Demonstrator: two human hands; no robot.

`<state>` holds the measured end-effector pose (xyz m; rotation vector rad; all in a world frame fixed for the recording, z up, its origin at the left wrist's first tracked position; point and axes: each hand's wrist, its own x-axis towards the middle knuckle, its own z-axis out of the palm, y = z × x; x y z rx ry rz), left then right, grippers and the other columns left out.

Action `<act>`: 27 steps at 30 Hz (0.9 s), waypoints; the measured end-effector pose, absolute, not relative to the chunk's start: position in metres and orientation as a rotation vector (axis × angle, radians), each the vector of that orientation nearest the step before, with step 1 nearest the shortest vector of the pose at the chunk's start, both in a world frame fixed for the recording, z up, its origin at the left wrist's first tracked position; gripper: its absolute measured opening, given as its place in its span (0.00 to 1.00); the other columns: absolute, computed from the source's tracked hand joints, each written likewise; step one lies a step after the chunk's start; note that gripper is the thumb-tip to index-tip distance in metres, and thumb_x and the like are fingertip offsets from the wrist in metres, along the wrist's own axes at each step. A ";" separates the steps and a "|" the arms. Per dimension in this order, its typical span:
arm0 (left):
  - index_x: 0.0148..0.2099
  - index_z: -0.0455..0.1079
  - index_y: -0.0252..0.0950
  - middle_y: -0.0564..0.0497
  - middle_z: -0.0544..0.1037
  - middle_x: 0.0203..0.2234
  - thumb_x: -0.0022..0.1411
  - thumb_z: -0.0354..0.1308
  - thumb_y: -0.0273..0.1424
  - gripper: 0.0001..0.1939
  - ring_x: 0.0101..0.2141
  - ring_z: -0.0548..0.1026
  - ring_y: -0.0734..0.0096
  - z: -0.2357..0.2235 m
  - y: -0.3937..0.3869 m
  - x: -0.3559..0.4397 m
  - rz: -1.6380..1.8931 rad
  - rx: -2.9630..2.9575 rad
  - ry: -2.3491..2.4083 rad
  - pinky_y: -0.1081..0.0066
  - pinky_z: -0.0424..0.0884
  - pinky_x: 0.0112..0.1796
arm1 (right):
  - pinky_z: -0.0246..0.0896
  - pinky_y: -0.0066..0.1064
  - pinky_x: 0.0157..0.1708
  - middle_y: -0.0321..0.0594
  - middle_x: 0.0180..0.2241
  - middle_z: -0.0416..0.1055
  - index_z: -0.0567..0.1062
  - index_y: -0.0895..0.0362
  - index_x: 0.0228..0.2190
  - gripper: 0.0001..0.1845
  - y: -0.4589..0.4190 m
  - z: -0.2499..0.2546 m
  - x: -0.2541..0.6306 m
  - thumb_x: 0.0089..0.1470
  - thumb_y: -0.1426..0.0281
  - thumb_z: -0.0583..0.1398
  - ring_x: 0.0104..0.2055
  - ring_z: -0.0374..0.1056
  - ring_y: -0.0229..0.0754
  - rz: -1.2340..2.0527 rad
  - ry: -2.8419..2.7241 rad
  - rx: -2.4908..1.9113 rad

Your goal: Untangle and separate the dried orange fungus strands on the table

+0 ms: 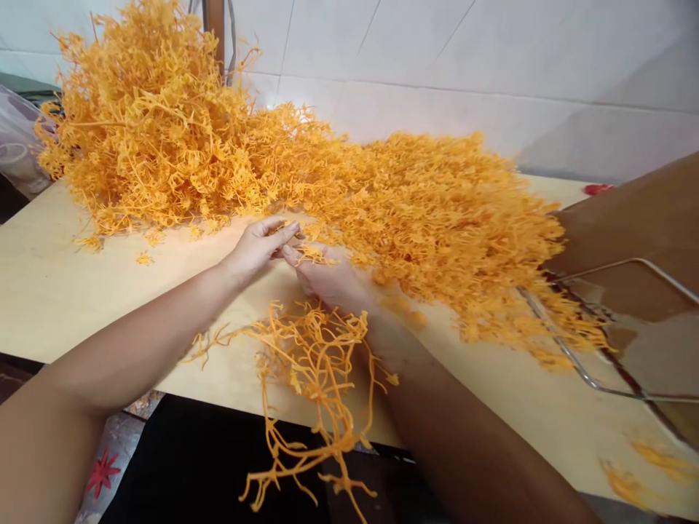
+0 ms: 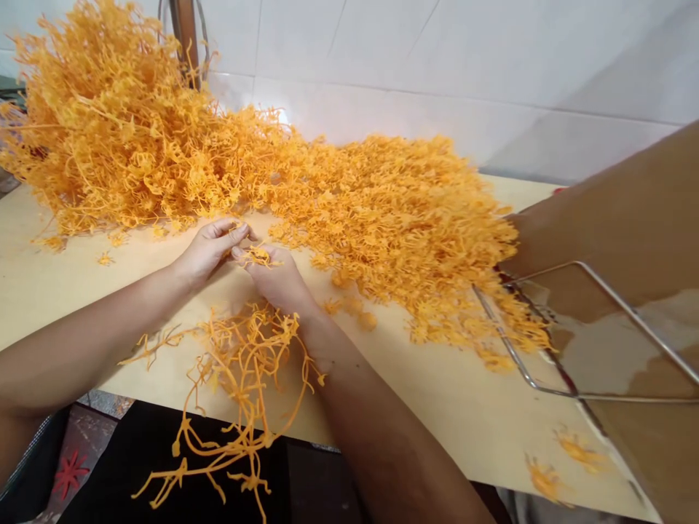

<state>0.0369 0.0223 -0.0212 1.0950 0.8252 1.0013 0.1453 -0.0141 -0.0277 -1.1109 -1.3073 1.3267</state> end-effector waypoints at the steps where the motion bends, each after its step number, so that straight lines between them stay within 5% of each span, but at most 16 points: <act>1: 0.28 0.64 0.30 0.57 0.70 0.18 0.59 0.50 0.24 0.07 0.18 0.67 0.87 -0.022 0.024 0.035 0.987 1.103 0.812 0.81 0.61 0.23 | 0.44 0.25 0.17 0.26 0.11 0.48 0.60 0.56 0.16 0.19 -0.015 -0.028 0.145 0.41 0.59 0.63 0.17 0.48 0.29 1.326 -1.281 -1.091; 9: 0.25 0.61 0.32 0.56 0.65 0.11 0.61 0.47 0.27 0.12 0.13 0.64 0.83 -0.026 0.027 0.033 0.868 1.236 0.802 0.79 0.51 0.17 | 0.31 0.26 0.14 0.25 0.10 0.43 0.62 0.57 0.16 0.16 -0.013 -0.034 0.152 0.48 0.62 0.58 0.13 0.37 0.26 1.421 -1.202 -1.137; 13: 0.24 0.58 0.33 0.59 0.61 0.11 0.60 0.50 0.28 0.11 0.12 0.58 0.86 -0.024 0.034 0.038 0.865 1.171 0.972 0.80 0.47 0.16 | 0.32 0.26 0.15 0.26 0.10 0.43 0.61 0.57 0.15 0.17 -0.017 -0.031 0.149 0.49 0.64 0.56 0.13 0.38 0.27 1.353 -1.227 -1.210; 18: 0.26 0.52 0.36 0.61 0.57 0.13 0.61 0.45 0.28 0.11 0.12 0.53 0.86 -0.019 0.057 0.017 1.251 0.856 1.249 0.80 0.49 0.16 | 0.43 0.25 0.19 0.30 0.14 0.55 0.63 0.58 0.14 0.17 -0.051 -0.018 0.127 0.44 0.64 0.61 0.19 0.50 0.29 1.474 -1.590 -1.044; 27: 0.29 0.67 0.31 0.55 0.67 0.17 0.49 0.49 0.20 0.07 0.12 0.56 0.86 -0.012 0.037 0.013 0.854 1.230 1.013 0.77 0.46 0.15 | 0.34 0.24 0.14 0.24 0.10 0.42 0.63 0.57 0.18 0.22 -0.022 -0.042 0.159 0.42 0.52 0.60 0.13 0.37 0.26 1.476 -1.125 -1.014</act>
